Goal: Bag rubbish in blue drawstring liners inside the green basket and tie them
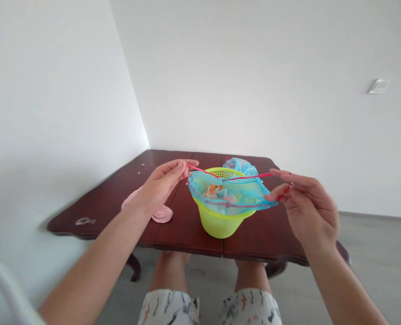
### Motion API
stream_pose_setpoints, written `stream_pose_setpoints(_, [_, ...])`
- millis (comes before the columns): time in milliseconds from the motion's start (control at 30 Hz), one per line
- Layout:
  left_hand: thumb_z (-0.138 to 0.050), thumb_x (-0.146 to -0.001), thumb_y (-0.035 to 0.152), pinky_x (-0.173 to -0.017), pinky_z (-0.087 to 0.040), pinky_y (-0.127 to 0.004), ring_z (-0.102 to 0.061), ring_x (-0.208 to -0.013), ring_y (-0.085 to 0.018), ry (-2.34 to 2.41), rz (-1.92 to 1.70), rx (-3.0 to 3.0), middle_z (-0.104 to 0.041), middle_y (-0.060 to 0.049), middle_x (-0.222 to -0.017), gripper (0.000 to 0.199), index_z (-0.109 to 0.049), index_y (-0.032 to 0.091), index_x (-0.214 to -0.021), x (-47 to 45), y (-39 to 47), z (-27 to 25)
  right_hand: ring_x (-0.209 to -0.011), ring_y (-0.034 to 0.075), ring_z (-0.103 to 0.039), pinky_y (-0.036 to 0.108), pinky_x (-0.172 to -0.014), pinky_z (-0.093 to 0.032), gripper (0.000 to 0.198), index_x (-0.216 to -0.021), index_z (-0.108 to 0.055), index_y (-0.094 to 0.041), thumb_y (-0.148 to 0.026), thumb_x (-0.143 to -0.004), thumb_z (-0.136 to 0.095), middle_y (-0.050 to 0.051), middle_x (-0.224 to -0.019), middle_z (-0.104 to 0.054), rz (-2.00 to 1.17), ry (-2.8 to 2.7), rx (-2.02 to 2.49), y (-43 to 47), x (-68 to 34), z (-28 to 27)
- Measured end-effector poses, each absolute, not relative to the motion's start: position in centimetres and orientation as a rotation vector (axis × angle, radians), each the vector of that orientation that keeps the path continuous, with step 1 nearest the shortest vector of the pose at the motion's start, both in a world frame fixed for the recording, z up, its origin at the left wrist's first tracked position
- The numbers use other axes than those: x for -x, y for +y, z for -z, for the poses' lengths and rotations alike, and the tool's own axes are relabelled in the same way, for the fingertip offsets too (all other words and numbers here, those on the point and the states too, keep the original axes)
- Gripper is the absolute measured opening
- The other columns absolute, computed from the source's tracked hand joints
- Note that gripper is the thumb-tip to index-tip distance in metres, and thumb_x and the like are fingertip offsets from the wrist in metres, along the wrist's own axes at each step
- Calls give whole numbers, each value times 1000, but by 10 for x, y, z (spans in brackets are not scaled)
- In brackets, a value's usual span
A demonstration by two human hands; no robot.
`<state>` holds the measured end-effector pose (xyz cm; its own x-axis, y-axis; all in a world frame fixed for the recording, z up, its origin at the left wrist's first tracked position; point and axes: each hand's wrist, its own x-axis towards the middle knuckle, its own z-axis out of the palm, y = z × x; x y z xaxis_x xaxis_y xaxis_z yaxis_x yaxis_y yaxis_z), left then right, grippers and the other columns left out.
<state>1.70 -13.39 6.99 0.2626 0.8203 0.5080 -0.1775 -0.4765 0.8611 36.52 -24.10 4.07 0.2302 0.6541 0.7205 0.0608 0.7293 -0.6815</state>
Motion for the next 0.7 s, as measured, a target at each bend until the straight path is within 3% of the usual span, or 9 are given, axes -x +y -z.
stream_pose_setpoints(67, [-87, -106, 64, -113, -63, -46, -78, -133, -34, 482, -1369, -1485, -86, -14, -135, 47, -77, 21, -91, -35, -136, -73, -93, 22, -86, 40, -81, -74, 26, -129, -88, -34, -23, -118, -67, 8, -137, -87, -379, -1378, 708, -243, -356, -42])
stream_pose_setpoints(167, [-82, -111, 60, -125, -57, -50, -76, -144, -34, 322, -1407, -1496, -85, -12, -141, 37, -80, 24, -113, -60, -137, -79, -117, 26, -85, 43, -94, -73, 29, -133, -86, -35, -24, -121, -62, 8, -140, -85, -287, -1554, 702, -241, -341, -48])
stream_pose_setpoints(267, [-82, -112, 53, -122, -59, -47, -78, -135, -31, 281, -1371, -1820, -82, -14, -143, 39, -75, 24, -137, -77, -136, -85, -131, 27, -81, 48, -111, -69, 31, -134, -85, -35, -22, -122, -60, 7, -135, -86, -277, -1746, 679, -237, -327, -62])
stream_pose_setpoints(367, [-93, -101, 42, -108, -61, -42, -79, -115, -28, 397, -1221, -2283, -81, -13, -133, 62, -66, 24, -155, -81, -137, -89, -117, 24, -83, 44, -107, -69, 34, -132, -86, -35, -19, -122, -58, 5, -123, -87, -248, -1855, 643, -233, -316, -79])
stream_pose_setpoints(600, [-104, -85, 53, -84, -57, -38, -79, -99, -31, 667, -1009, -2513, -84, -6, -121, 74, -67, 32, -145, -74, -154, -90, -116, 24, -83, 47, -108, -68, 39, -135, -85, -34, -14, -119, -55, 4, -124, -87, -130, -1890, 633, -241, -300, -101])
stream_pose_setpoints(667, [-101, -86, 50, -84, -55, -39, -79, -99, -32, 679, -1002, -2539, -85, -5, -117, 62, -71, 30, -136, -78, -157, -85, -117, 25, -83, 46, -106, -68, 38, -133, -83, -33, -12, -118, -54, 5, -123, -87, -64, -1960, 612, -245, -294, -102])
stream_pose_setpoints(700, [-96, -90, 44, -86, -55, -40, -79, -100, -32, 650, -1008, -2566, -85, -6, -114, 45, -74, 29, -127, -82, -157, -82, -118, 26, -82, 46, -105, -68, 37, -132, -81, -32, -11, -117, -54, 5, -124, -87, -14, -2011, 602, -246, -290, -102])
